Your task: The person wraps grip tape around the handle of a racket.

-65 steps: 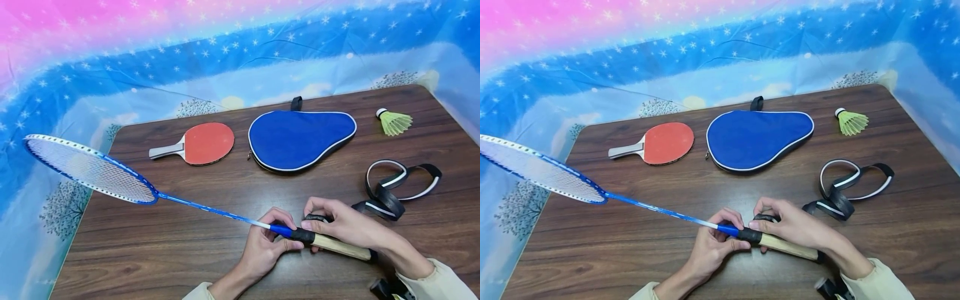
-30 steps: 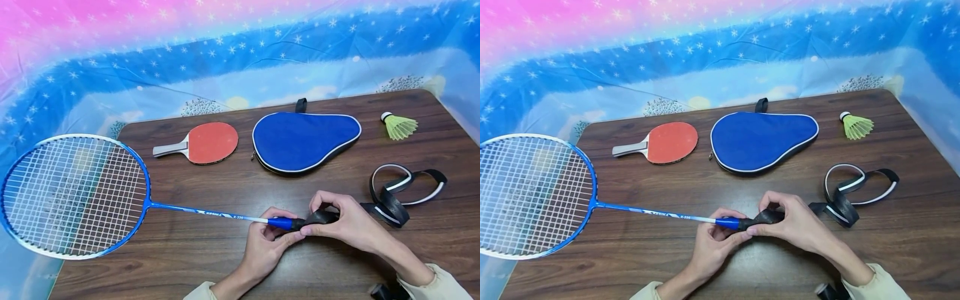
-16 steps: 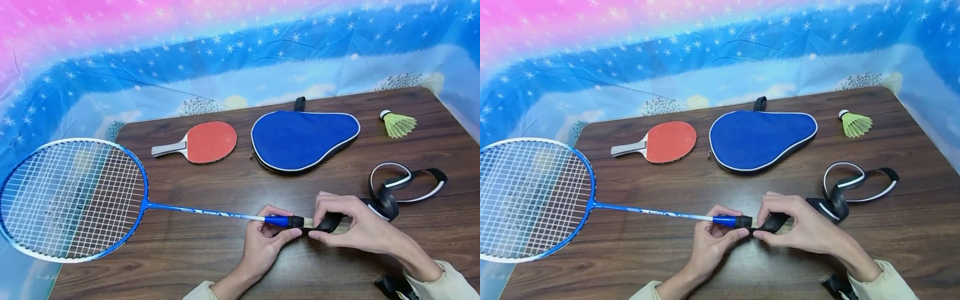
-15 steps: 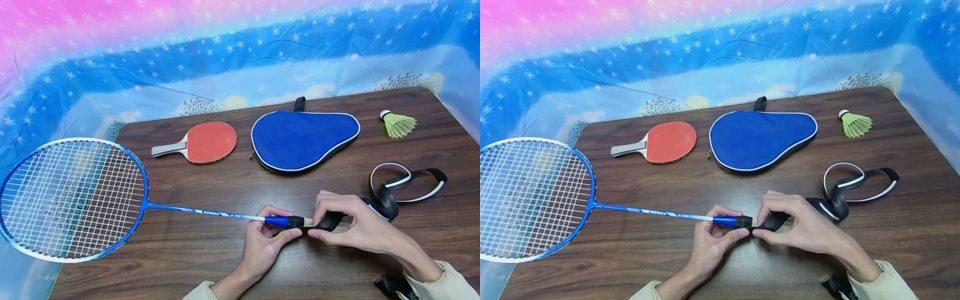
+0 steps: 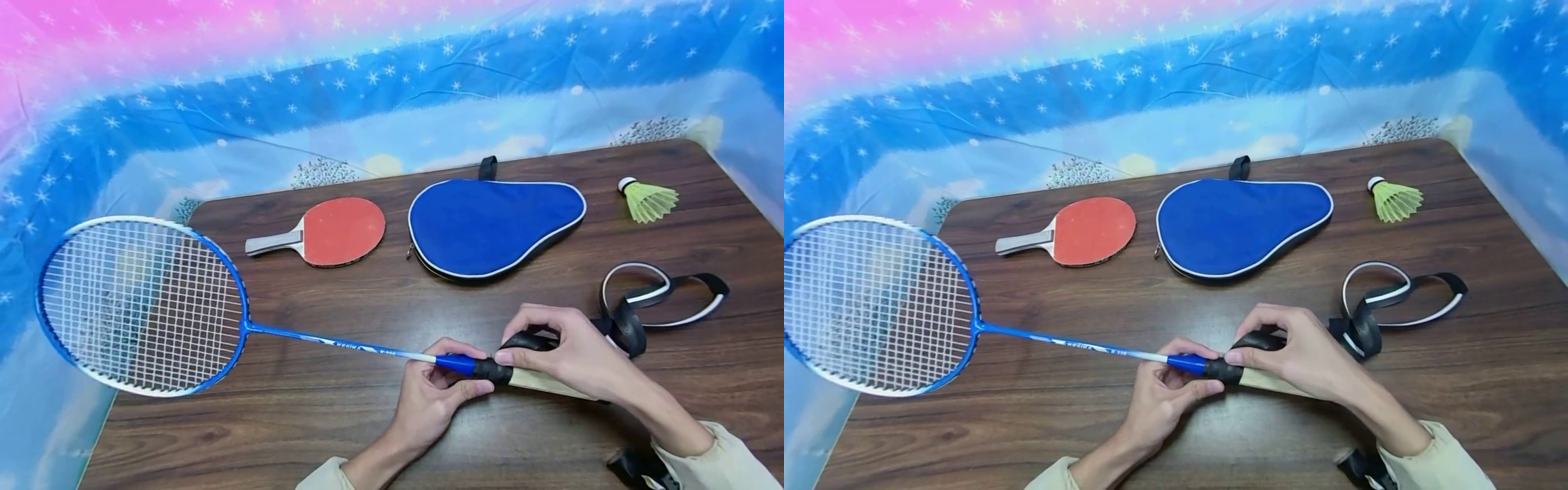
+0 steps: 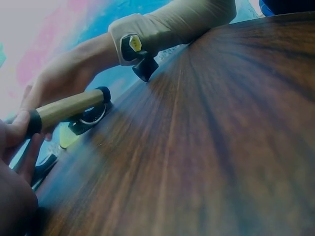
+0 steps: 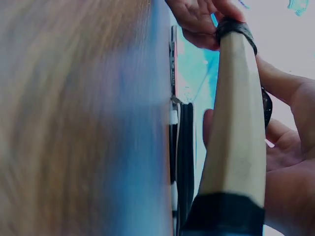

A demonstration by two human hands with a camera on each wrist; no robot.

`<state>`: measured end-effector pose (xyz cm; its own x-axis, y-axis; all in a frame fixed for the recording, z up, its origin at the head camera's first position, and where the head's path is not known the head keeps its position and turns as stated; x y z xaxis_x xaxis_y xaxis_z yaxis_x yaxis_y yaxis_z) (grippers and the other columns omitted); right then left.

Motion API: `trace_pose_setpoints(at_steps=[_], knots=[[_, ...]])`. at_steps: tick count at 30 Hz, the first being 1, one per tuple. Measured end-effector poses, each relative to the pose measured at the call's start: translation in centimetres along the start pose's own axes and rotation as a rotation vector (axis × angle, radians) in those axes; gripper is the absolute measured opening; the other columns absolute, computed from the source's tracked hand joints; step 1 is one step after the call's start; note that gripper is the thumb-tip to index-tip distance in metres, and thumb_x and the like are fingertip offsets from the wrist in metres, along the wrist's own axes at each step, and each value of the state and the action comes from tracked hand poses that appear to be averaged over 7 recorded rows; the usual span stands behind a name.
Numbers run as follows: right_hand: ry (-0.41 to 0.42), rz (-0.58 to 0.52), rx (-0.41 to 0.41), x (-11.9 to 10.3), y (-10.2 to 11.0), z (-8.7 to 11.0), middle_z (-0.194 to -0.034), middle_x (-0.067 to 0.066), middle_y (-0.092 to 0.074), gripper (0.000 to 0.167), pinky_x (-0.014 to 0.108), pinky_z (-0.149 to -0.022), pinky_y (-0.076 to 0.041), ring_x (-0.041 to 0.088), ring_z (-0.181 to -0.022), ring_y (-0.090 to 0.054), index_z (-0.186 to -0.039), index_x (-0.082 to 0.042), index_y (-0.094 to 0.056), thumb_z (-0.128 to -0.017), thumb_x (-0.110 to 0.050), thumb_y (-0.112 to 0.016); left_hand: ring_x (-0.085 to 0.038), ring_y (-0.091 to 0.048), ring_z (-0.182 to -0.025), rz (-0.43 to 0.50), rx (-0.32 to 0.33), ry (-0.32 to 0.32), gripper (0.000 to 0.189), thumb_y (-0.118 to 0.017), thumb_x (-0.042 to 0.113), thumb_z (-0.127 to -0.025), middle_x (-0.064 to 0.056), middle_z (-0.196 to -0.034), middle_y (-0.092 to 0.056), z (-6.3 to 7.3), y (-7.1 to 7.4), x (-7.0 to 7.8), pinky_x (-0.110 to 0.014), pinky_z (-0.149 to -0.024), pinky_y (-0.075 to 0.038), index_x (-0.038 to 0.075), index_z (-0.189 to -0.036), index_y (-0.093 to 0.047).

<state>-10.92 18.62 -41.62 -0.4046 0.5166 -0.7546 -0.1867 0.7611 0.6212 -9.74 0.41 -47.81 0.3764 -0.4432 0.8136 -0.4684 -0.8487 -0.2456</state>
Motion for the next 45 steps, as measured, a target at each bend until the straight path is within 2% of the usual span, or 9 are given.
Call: trace_pose_setpoints(at_steps=[8,17,20,24,30,33,36,41,45], knots=[[0.042,-0.047,-0.137,0.4,-1.1,0.1,-0.086,-0.008,-0.065,0.017,0.028,-0.068,-0.049,0.014,-0.079,-0.061,-0.094,-0.029,-0.065,-0.085,-0.036,-0.077,-0.030,-0.064,-0.103,0.015,-0.048,-0.002,0.035,-0.070,-0.014,-0.082,-0.023,-0.110,-0.065,0.1,0.0,-0.1,-0.038,-0.087,-0.055,-0.004,-0.113,-0.057],[0.056,0.003,-0.153,0.0,-1.2,0.3,-0.081,-0.009,-0.065,0.026,0.028,-0.066,-0.049,0.011,-0.074,-0.061,-0.093,-0.031,-0.063,-0.078,-0.043,-0.081,-0.049,-0.049,-0.114,0.103,-0.132,-0.027,0.031,-0.061,-0.018,-0.084,-0.032,-0.118,-0.051,0.1,-0.6,0.1,-0.035,-0.098,-0.048,-0.009,-0.111,-0.049],[0.099,0.020,-0.150,-0.4,-1.4,0.4,-0.080,-0.010,-0.063,0.031,0.027,-0.064,-0.048,0.010,-0.072,-0.060,-0.091,-0.030,-0.060,-0.076,-0.044,-0.083,-0.044,-0.049,-0.113,0.106,-0.134,-0.010,0.032,-0.064,-0.014,-0.085,-0.034,-0.119,-0.047,0.1,-0.7,0.0,-0.032,-0.096,-0.049,-0.008,-0.114,-0.050],[0.143,0.097,-0.131,-0.7,-1.6,0.4,-0.080,-0.014,-0.059,0.037,0.024,-0.061,-0.045,0.007,-0.072,-0.057,-0.088,-0.032,-0.055,-0.072,-0.047,-0.085,-0.031,-0.058,-0.108,0.073,-0.106,0.017,0.030,-0.068,-0.010,-0.086,-0.030,-0.114,-0.055,0.0,-0.8,-0.3,-0.035,-0.093,-0.052,-0.007,-0.114,-0.056],[0.144,0.279,-0.081,-0.7,-1.5,0.4,-0.076,-0.018,-0.052,0.046,0.021,-0.057,-0.041,0.002,-0.069,-0.052,-0.085,-0.035,-0.049,-0.066,-0.059,-0.083,-0.031,-0.062,-0.106,0.033,-0.094,0.004,0.028,-0.069,-0.012,-0.084,-0.026,-0.109,-0.062,0.1,-0.7,-0.4,-0.041,-0.092,-0.053,-0.006,-0.109,-0.058],[0.170,0.415,-0.010,-0.9,-1.4,0.7,-0.078,-0.019,-0.047,0.044,0.020,-0.054,-0.037,0.001,-0.068,-0.047,-0.082,-0.038,-0.050,-0.065,-0.065,-0.080,-0.032,-0.063,-0.105,0.015,-0.147,-0.063,0.027,-0.069,-0.013,-0.084,-0.026,-0.108,-0.063,-0.3,-0.3,-0.8,-0.039,-0.090,-0.054,-0.006,-0.109,-0.058],[0.205,0.358,-0.042,-1.3,-1.1,0.8,-0.081,-0.017,-0.044,0.039,0.021,-0.054,-0.035,0.002,-0.069,-0.046,-0.080,-0.037,-0.051,-0.069,-0.059,-0.081,-0.031,-0.064,-0.103,0.011,-0.142,-0.065,0.027,-0.069,-0.012,-0.084,-0.026,-0.107,-0.063,-0.4,-0.3,-0.8,-0.037,-0.089,-0.054,-0.006,-0.108,-0.059],[0.348,0.083,-0.112,-2.3,-0.5,1.0,-0.085,-0.009,-0.050,0.028,0.027,-0.061,-0.041,0.008,-0.076,-0.053,-0.082,-0.029,-0.054,-0.083,-0.024,-0.081,-0.030,-0.064,-0.101,0.032,-0.118,-0.060,0.027,-0.069,-0.013,-0.084,-0.028,-0.107,-0.063,-0.4,-0.2,-0.7,-0.032,-0.087,-0.055,-0.008,-0.109,-0.060],[0.374,0.020,-0.135,-2.2,-0.1,1.1,-0.077,-0.011,-0.052,0.026,0.025,-0.057,-0.041,0.007,-0.069,-0.051,-0.085,-0.028,-0.056,-0.085,-0.017,-0.079,-0.030,-0.065,-0.100,0.034,-0.103,-0.054,0.027,-0.070,-0.012,-0.084,-0.028,-0.108,-0.064,-0.4,-0.2,-0.6,-0.030,-0.086,-0.055,-0.008,-0.109,-0.060]])
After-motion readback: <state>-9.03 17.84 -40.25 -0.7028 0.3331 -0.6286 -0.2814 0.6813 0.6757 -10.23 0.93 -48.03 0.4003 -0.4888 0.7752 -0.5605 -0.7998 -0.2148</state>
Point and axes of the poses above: each hand's wrist, its own z-axis away from the middle knuckle, its own y-axis out of the back of the hand, x = y × z, the point moved 5 cm from there along -z, towards the middle knuckle
